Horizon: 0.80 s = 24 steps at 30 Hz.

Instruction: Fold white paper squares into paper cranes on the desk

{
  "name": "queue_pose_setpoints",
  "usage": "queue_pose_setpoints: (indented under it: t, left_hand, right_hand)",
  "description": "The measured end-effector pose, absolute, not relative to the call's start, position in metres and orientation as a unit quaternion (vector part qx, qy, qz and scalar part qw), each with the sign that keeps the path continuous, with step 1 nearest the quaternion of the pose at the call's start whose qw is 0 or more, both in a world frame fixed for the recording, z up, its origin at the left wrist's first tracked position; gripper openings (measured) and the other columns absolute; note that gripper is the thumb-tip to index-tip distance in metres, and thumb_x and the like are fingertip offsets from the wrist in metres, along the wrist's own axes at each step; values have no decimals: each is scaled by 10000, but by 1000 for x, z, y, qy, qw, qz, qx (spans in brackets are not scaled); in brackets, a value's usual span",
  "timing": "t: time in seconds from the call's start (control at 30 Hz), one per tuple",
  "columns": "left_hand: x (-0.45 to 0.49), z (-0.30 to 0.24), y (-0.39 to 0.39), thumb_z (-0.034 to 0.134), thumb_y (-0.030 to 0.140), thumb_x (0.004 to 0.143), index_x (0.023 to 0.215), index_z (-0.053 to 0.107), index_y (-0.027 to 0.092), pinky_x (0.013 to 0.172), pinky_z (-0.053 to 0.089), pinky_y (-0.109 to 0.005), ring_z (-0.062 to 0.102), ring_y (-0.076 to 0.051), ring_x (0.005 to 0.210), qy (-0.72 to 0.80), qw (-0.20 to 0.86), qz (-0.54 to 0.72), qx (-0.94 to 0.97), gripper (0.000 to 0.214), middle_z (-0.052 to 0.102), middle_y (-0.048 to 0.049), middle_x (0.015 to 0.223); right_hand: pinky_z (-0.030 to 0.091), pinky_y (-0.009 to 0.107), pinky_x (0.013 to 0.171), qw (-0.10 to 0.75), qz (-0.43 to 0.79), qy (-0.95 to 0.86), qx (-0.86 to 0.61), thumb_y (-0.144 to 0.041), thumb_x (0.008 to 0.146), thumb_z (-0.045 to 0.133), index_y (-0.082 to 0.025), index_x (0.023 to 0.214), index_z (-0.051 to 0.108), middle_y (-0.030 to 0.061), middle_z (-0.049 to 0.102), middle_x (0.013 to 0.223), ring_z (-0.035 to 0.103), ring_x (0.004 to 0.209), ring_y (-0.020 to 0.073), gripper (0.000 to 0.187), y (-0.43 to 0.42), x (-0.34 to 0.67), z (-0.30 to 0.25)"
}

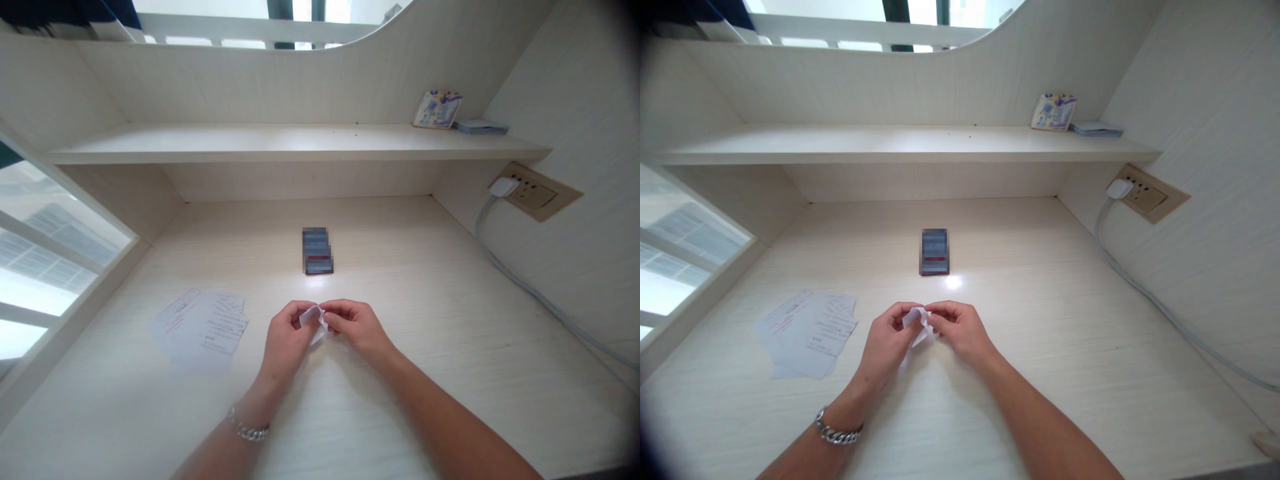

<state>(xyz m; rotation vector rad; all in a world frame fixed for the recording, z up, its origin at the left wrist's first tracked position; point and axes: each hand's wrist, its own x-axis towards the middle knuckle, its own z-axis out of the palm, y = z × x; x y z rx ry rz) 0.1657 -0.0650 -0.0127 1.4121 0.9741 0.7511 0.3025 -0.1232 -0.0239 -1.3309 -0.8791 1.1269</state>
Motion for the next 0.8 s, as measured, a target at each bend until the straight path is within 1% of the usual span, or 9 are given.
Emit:
queue_pose_setpoints:
  t: [0.17, 0.27, 0.37, 0.47, 0.57, 0.67, 0.8]
  left_hand:
    - [165, -11, -67, 603, 344, 741, 852, 651, 156, 593, 449, -230, 613, -161, 683, 403, 583, 315, 631, 224, 676, -37, 736]
    - [165, -10, -67, 592, 336, 752, 856, 648, 159, 588, 448, -228, 612, -162, 676, 402, 573, 311, 642, 213, 655, -20, 669]
    - [165, -10, -67, 596, 325, 749, 866, 639, 156, 572, 451, -224, 611, -157, 648, 400, 587, 311, 632, 209, 647, -12, 640]
    - [166, -11, -67, 604, 300, 746, 903, 628, 147, 581, 462, -223, 614, -149, 650, 383, 616, 315, 612, 220, 661, -25, 691]
    - [168, -13, -68, 621, 272, 737, 942, 619, 138, 630, 481, -240, 622, -149, 680, 365, 637, 321, 598, 244, 674, -50, 777]
    - [169, -15, -69, 633, 264, 736, 978, 610, 141, 662, 494, -262, 627, -155, 697, 356, 646, 324, 593, 273, 672, -59, 811]
    - [169, -15, -70, 639, 266, 733, 1018, 599, 141, 651, 513, -284, 635, -161, 686, 353, 665, 321, 575, 314, 663, -76, 891]
  right_hand:
    - [463, 279, 625, 566, 450, -397, -566, -318, 703, 668, -178, 914, 696, 47, 683, 793, 594, 690, 155, 255, -125, 301, -22]
    - [466, 289, 636, 560, 416, -414, -585, -327, 730, 645, -197, 908, 708, 52, 684, 816, 606, 713, 169, 230, -126, 299, -21]
    - [462, 284, 639, 555, 369, -433, -607, -316, 744, 634, -207, 869, 724, 54, 678, 812, 609, 726, 174, 189, -127, 297, -20]
    - [465, 268, 622, 560, 348, -431, -616, -307, 762, 616, -188, 849, 721, 55, 676, 788, 611, 712, 170, 180, -128, 296, -21]
    - [468, 256, 600, 566, 329, -421, -628, -295, 775, 596, -167, 831, 710, 55, 678, 773, 607, 674, 160, 180, -127, 296, -21]
    - [469, 248, 588, 568, 312, -420, -635, -288, 783, 583, -156, 831, 701, 54, 679, 777, 604, 658, 153, 182, -127, 296, -20]
    - [467, 238, 582, 568, 291, -418, -647, -289, 801, 566, -158, 821, 693, 49, 678, 783, 601, 661, 146, 183, -128, 295, -17]
